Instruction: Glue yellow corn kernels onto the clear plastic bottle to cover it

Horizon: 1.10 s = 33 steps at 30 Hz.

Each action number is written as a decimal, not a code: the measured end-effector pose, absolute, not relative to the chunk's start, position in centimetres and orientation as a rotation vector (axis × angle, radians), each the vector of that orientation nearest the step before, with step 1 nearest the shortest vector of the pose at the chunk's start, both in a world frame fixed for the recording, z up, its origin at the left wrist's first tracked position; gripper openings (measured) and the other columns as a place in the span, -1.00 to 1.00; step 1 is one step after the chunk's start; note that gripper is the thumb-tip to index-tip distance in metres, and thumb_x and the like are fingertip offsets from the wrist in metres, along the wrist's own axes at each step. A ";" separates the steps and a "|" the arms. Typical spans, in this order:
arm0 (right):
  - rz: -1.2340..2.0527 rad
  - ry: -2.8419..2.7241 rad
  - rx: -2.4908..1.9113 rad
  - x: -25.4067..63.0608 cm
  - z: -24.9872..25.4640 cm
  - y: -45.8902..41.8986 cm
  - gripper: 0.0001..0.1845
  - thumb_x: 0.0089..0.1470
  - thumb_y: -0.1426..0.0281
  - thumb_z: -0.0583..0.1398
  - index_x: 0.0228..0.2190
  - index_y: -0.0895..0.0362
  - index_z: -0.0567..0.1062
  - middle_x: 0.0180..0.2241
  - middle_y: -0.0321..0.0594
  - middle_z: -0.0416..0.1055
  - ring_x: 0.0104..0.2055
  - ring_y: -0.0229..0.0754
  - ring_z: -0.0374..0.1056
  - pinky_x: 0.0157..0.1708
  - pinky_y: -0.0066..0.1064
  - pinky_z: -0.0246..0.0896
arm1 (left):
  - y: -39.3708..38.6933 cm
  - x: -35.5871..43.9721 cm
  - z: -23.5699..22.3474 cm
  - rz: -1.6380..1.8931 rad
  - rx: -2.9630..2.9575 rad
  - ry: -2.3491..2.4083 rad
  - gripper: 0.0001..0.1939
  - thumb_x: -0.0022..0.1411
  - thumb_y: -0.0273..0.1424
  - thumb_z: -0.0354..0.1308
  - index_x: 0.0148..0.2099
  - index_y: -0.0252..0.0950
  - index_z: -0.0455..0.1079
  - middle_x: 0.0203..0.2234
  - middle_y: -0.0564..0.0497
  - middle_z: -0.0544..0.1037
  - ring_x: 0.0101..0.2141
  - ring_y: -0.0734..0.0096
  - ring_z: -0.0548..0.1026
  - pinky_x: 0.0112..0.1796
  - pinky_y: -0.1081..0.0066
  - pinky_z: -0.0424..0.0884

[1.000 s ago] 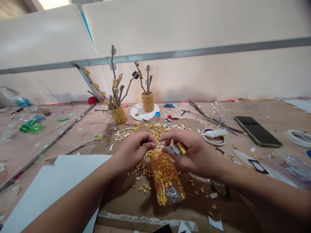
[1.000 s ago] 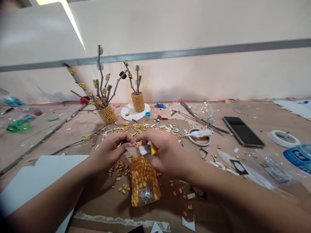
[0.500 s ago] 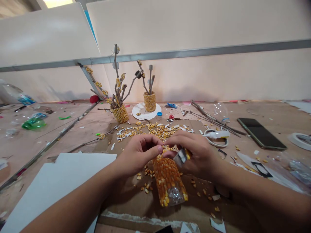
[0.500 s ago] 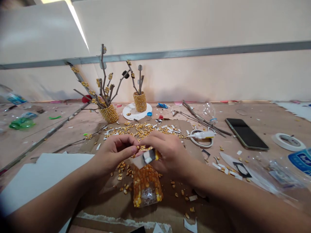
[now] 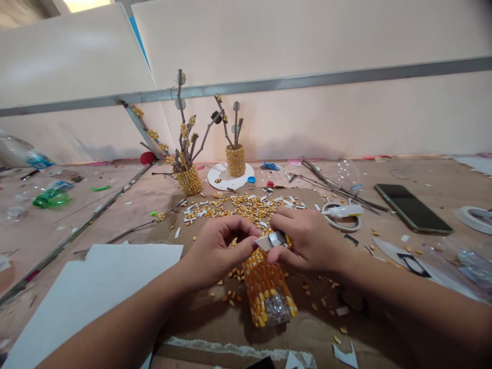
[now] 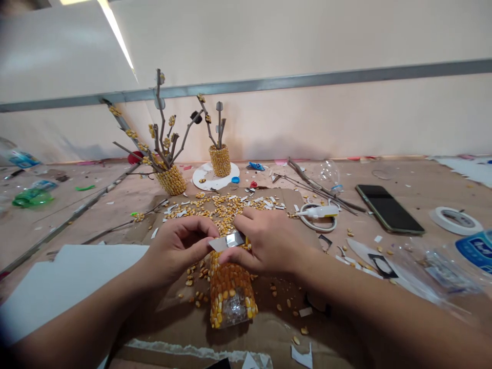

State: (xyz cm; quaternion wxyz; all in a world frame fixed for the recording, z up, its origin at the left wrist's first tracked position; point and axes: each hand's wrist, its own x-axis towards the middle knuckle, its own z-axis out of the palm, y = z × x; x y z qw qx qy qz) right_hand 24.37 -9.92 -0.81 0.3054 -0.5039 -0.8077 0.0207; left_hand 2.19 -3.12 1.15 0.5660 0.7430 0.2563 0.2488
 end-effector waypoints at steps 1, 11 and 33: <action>0.055 -2.148 -1.335 24.3 -0.7 -10.0 -0.11 0.28 -0.37 -0.19 -0.47 0.15 0.39 -0.48 -0.26 0.27 -0.49 -0.26 0.08 -0.44 -0.36 -0.26 | -3.1 2.2 1.1 0.587 1.749 0.606 -0.81 0.30 -0.29 0.30 -0.24 -0.34 0.52 -0.44 0.03 0.51 -0.43 0.48 0.36 -0.39 0.45 0.28; 0.070 -2.188 -1.326 24.0 -0.5 -10.0 -0.08 0.28 -0.36 -0.21 -0.48 0.15 0.42 -0.50 -0.25 0.30 -0.51 -0.27 0.09 -0.45 -0.36 -0.26 | -3.3 2.4 1.2 0.659 1.916 0.557 -0.85 0.32 -0.35 0.27 -0.28 -0.33 0.53 -0.45 0.01 0.56 -0.43 0.47 0.43 -0.38 0.45 0.36; 0.201 -1.915 -1.039 24.3 -0.3 -10.0 -0.91 0.22 0.44 0.25 -0.25 0.08 0.41 -0.40 -0.32 0.38 -0.41 -0.26 0.26 -0.41 -0.42 0.13 | -2.4 2.2 0.2 0.768 1.930 0.581 -0.85 0.30 -0.33 0.30 -0.28 -0.31 0.56 -0.42 -0.04 0.62 -0.39 0.40 0.50 -0.31 0.38 0.43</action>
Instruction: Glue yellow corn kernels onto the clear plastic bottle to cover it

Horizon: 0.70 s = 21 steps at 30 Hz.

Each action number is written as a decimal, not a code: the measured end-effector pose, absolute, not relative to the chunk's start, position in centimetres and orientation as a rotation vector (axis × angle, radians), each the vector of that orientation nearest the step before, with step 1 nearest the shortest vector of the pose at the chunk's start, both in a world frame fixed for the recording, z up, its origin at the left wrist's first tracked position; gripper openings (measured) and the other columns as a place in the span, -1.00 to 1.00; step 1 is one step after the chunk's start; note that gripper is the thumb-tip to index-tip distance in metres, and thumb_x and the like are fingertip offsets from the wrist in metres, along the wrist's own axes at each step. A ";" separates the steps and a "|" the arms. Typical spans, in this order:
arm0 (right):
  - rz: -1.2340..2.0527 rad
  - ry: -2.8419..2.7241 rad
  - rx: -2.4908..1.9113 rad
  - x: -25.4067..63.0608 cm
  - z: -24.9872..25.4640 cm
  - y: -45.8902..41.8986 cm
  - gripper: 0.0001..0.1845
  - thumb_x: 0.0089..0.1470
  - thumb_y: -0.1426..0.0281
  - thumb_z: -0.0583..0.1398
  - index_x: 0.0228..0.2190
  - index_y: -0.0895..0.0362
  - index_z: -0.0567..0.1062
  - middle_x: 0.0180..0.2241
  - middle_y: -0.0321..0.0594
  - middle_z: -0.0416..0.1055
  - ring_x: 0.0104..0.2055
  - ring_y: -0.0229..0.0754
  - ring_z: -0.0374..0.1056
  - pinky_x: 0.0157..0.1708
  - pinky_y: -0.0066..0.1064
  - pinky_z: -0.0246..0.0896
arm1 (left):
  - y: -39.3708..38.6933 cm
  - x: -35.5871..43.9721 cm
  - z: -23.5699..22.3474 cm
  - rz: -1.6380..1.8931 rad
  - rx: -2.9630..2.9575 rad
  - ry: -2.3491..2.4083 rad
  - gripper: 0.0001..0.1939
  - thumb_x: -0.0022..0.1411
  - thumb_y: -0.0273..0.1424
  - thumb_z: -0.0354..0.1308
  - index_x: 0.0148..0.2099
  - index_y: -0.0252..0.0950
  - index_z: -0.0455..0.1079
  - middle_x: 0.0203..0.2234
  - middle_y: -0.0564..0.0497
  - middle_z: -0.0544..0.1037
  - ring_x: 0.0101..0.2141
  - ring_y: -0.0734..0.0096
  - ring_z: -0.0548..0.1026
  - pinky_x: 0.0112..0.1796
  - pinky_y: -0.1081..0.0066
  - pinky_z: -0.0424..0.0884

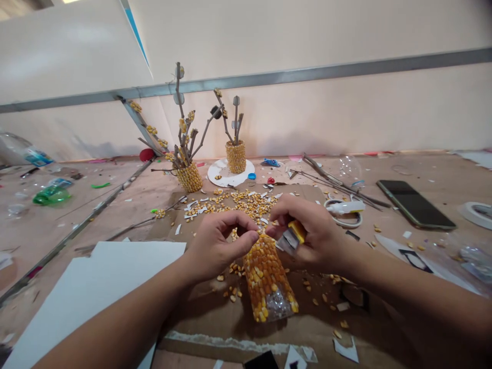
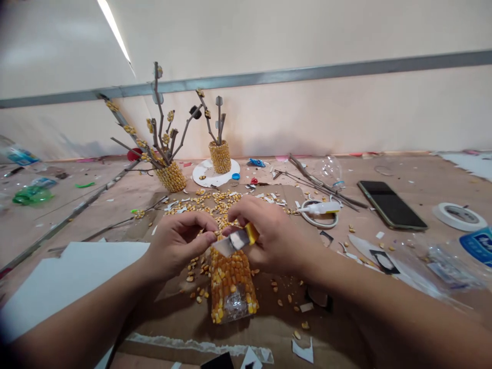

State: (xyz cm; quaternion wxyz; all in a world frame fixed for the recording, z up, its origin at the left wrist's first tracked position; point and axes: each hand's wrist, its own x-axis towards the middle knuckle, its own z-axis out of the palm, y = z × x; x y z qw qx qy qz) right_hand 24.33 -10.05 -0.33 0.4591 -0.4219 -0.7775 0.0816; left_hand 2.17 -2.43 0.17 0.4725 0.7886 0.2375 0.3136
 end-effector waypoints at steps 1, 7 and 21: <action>0.208 -1.932 -0.993 24.0 -0.1 -10.3 -0.84 0.17 0.52 0.24 -0.20 0.09 0.44 -0.36 -0.29 0.43 -0.37 -0.25 0.31 -0.37 -0.42 0.19 | -2.4 2.2 0.2 0.761 1.949 0.585 -0.84 0.31 -0.32 0.30 -0.27 -0.31 0.56 -0.42 -0.04 0.63 -0.39 0.40 0.50 -0.31 0.38 0.43; 0.312 -1.949 -1.037 23.2 0.9 -11.2 -0.78 0.09 0.61 0.22 -0.25 0.10 0.51 -0.36 -0.25 0.53 -0.38 -0.25 0.37 -0.37 -0.42 0.24 | -2.9 2.4 1.1 0.802 2.208 0.558 -0.93 0.31 -0.43 0.28 -0.26 -0.29 0.56 -0.41 0.00 0.67 -0.42 0.44 0.56 -0.34 0.45 0.44; 0.408 -1.957 -1.188 23.8 1.0 -11.0 -0.83 0.08 0.56 0.23 -0.27 0.12 0.54 -0.37 -0.28 0.54 -0.38 -0.25 0.35 -0.35 -0.42 0.18 | -3.4 2.8 0.9 0.921 2.389 0.516 -0.93 0.30 -0.50 0.25 -0.26 -0.25 0.53 -0.36 0.02 0.71 -0.35 0.41 0.63 -0.27 0.44 0.47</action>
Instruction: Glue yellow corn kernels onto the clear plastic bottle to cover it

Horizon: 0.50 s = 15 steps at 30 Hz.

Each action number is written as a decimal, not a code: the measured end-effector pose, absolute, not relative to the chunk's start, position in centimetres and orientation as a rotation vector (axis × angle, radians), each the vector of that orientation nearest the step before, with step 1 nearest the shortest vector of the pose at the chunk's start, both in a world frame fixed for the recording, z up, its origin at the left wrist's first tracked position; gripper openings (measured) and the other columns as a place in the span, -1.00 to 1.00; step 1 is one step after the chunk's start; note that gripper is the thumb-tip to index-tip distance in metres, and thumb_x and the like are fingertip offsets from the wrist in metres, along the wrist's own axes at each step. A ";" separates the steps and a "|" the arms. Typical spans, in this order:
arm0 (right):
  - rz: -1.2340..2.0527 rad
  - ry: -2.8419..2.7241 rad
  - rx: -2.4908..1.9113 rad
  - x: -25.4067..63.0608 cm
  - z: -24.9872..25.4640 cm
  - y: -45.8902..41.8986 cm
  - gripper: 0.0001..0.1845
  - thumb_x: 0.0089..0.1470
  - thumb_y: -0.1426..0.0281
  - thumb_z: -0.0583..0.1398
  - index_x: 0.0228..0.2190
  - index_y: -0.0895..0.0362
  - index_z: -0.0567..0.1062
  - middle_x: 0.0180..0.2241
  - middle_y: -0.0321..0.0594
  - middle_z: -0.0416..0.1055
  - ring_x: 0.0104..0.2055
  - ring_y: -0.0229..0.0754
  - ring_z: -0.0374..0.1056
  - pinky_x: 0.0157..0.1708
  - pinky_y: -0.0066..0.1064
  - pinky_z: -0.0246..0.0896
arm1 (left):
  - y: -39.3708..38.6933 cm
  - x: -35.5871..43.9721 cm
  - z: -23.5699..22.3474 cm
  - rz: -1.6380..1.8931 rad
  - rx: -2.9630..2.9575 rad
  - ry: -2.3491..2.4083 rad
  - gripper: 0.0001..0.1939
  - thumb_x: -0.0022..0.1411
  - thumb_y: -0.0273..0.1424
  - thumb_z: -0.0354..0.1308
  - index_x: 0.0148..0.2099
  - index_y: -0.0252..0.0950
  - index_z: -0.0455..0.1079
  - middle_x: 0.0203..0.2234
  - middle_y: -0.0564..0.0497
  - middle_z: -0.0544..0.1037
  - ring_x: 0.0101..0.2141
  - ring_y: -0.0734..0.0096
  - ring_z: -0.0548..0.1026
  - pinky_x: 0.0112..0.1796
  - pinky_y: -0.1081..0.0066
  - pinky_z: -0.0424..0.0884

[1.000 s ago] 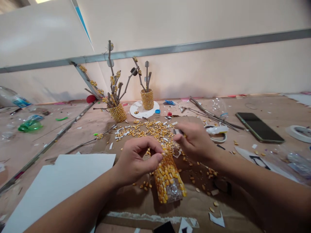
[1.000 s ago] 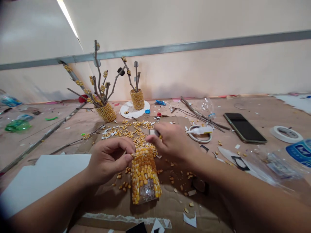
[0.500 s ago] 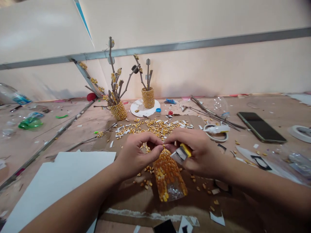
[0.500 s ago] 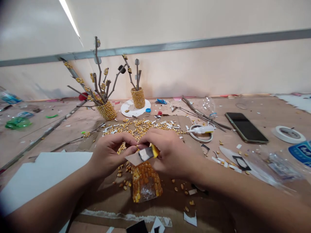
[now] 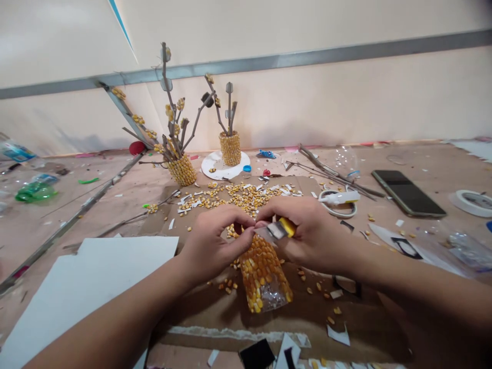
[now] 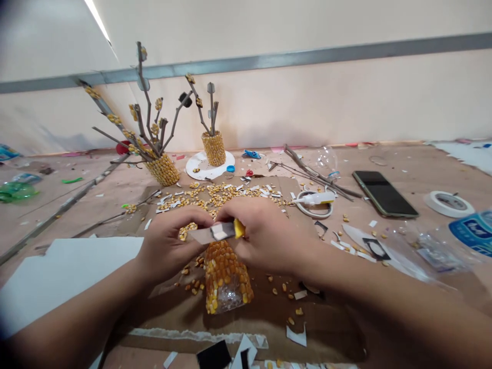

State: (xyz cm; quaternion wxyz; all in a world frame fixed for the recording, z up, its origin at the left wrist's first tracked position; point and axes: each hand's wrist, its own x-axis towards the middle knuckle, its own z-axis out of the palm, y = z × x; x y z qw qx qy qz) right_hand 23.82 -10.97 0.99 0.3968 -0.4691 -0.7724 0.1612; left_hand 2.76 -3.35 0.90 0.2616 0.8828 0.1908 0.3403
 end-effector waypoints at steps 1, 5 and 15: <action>0.399 -1.969 -1.180 23.7 1.1 -11.1 -0.77 0.03 0.60 0.21 -0.27 0.12 0.53 -0.37 -0.28 0.55 -0.37 -0.25 0.36 -0.34 -0.42 0.19 | -3.3 2.7 0.9 0.929 2.413 0.507 -0.93 0.29 -0.51 0.26 -0.25 -0.25 0.54 -0.35 0.01 0.71 -0.34 0.40 0.63 -0.26 0.43 0.48; 0.375 -1.993 -1.253 23.3 1.4 -11.3 -0.69 -0.11 0.65 0.17 -0.30 0.11 0.49 -0.39 -0.28 0.52 -0.38 -0.23 0.35 -0.34 -0.42 0.19 | -3.4 2.7 0.8 0.938 2.459 0.489 -0.93 0.26 -0.51 0.28 -0.23 -0.24 0.56 -0.32 0.00 0.73 -0.31 0.36 0.65 -0.24 0.40 0.49; 0.386 -1.991 -1.228 23.5 1.5 -11.1 -0.72 -0.05 0.66 0.19 -0.28 0.15 0.51 -0.37 -0.28 0.52 -0.37 -0.26 0.33 -0.33 -0.42 0.17 | -3.5 3.0 0.7 1.000 2.340 0.550 -0.94 0.32 -0.49 0.29 -0.24 -0.24 0.55 -0.35 0.04 0.71 -0.35 0.43 0.62 -0.27 0.45 0.48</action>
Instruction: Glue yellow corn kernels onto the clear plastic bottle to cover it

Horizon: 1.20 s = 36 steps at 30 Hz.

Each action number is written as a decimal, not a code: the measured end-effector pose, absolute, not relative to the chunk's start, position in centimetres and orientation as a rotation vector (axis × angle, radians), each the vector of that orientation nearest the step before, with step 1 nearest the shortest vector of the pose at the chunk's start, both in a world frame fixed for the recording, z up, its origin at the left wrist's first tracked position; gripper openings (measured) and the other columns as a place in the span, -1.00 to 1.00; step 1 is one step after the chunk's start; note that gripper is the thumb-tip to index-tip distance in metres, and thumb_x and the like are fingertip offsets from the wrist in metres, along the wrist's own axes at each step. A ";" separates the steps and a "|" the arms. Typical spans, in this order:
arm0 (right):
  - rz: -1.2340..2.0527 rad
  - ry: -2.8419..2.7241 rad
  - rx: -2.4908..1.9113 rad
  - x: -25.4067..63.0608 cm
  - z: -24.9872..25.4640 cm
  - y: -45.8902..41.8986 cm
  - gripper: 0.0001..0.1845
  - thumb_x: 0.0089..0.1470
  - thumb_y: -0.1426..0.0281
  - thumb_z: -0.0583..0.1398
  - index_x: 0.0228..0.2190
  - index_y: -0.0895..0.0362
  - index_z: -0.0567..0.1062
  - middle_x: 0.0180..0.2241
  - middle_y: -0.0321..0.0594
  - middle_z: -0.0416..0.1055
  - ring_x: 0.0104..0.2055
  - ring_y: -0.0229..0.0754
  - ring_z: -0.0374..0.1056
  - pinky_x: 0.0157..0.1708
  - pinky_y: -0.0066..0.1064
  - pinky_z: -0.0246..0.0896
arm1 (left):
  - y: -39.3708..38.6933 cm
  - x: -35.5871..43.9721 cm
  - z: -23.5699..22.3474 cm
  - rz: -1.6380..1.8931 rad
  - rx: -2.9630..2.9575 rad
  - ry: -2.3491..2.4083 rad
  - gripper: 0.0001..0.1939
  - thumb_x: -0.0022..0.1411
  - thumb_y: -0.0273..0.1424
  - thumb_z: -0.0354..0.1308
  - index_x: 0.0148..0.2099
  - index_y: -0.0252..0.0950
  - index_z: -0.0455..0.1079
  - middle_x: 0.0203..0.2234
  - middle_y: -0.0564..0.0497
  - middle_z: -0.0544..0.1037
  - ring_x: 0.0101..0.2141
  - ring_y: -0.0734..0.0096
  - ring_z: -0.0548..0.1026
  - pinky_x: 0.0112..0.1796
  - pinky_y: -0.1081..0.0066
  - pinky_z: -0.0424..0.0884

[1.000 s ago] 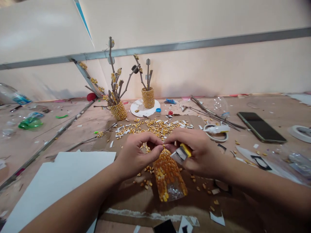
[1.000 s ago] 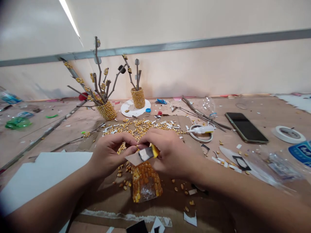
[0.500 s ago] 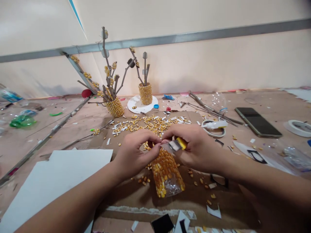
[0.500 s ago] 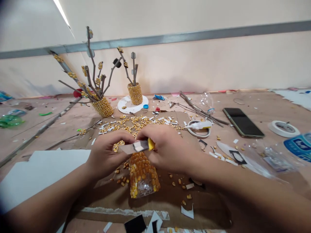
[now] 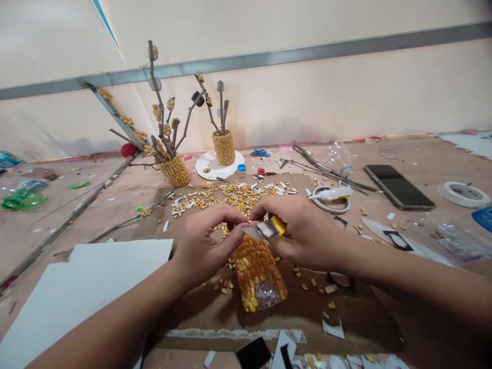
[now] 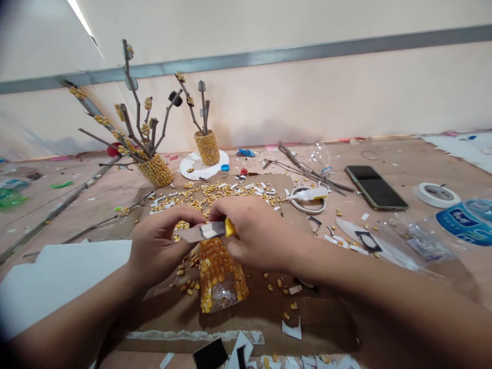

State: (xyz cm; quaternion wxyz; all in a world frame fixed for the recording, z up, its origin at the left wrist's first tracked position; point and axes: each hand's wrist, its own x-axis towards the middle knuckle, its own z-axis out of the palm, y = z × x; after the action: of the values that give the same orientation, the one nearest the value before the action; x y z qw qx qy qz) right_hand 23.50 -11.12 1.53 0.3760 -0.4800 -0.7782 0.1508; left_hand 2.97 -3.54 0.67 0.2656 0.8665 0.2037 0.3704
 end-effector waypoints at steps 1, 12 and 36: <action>0.424 -1.971 -1.220 23.6 1.6 -11.1 -0.76 -0.01 0.65 0.20 -0.30 0.14 0.51 -0.40 -0.30 0.51 -0.39 -0.28 0.32 -0.33 -0.43 0.17 | -3.5 3.0 0.6 1.003 2.346 0.526 -0.95 0.33 -0.48 0.29 -0.23 -0.24 0.55 -0.34 0.04 0.71 -0.34 0.42 0.62 -0.25 0.44 0.48; 1.073 -2.356 -1.317 26.1 4.3 -11.2 -0.71 0.14 0.44 0.27 -0.57 0.09 0.34 -0.62 -0.46 0.22 -0.57 -0.35 0.13 -0.54 -0.42 -0.02 | -1.6 1.8 1.8 0.495 2.346 0.422 -0.74 0.33 -0.26 0.36 0.00 -0.24 0.50 -0.10 -0.05 0.65 -0.06 0.27 0.59 -0.02 0.31 0.48; 0.955 -2.410 -1.511 24.1 4.1 -11.6 -0.82 0.07 0.45 0.31 -0.49 0.10 0.40 -0.51 -0.39 0.33 -0.51 -0.32 0.16 -0.50 -0.40 -0.09 | -1.1 1.8 1.5 0.292 2.421 0.333 -0.56 0.26 -0.34 0.41 0.14 -0.24 0.42 0.06 -0.08 0.59 0.07 0.21 0.55 0.10 0.24 0.46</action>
State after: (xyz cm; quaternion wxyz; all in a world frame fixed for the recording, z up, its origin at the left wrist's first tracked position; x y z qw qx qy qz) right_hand 24.11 -11.64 4.12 0.0705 -0.5023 -0.8012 0.3176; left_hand 1.77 -1.06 1.48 0.3339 0.9272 0.1277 0.1118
